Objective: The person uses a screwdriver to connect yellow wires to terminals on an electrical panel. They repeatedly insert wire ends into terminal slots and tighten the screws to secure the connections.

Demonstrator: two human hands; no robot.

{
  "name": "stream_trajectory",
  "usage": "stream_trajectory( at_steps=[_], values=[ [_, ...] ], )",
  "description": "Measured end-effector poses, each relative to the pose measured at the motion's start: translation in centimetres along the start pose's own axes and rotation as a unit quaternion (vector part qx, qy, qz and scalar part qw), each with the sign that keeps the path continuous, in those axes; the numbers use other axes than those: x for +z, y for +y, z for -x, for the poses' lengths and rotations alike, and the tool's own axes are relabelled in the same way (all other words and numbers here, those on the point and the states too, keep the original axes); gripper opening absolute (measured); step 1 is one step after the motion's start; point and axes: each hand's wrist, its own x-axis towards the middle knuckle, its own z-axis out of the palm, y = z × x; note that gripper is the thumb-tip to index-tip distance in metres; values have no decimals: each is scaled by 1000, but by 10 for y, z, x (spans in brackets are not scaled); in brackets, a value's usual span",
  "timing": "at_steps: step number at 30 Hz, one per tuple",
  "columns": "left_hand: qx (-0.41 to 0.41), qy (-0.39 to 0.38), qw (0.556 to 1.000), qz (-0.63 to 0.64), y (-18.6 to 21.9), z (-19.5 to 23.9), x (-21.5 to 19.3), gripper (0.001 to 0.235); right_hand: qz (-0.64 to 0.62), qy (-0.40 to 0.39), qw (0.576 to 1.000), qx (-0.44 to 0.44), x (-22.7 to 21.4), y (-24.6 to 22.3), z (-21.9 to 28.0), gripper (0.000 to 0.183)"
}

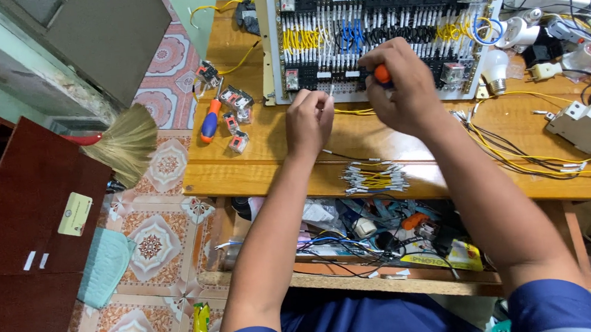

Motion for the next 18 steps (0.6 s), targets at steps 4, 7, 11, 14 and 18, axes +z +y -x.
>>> stream_trajectory(
  at_steps=[4, 7, 11, 14, 18],
  values=[
    [-87, -73, 993, -20, 40, -5, -17, 23, 156, -211, 962, 81, -44, -48, -39, 32],
    [-22, -34, 998, -37, 39, -3, -17, 16, 182, -202, 962, -5, -56, -66, -52, 38],
    [-60, -47, 993, -85, 42, -3, -16, 16, 100, -175, 978, -54, -48, -72, -50, 37],
    [-40, -39, 993, -106, 42, -4, -16, 17, 36, -167, 984, -54, -39, -72, -47, 27],
    [13, -17, 992, -128, 44, -6, -16, 17, -13, -172, 984, -36, -29, -66, -45, 14]
  ],
)
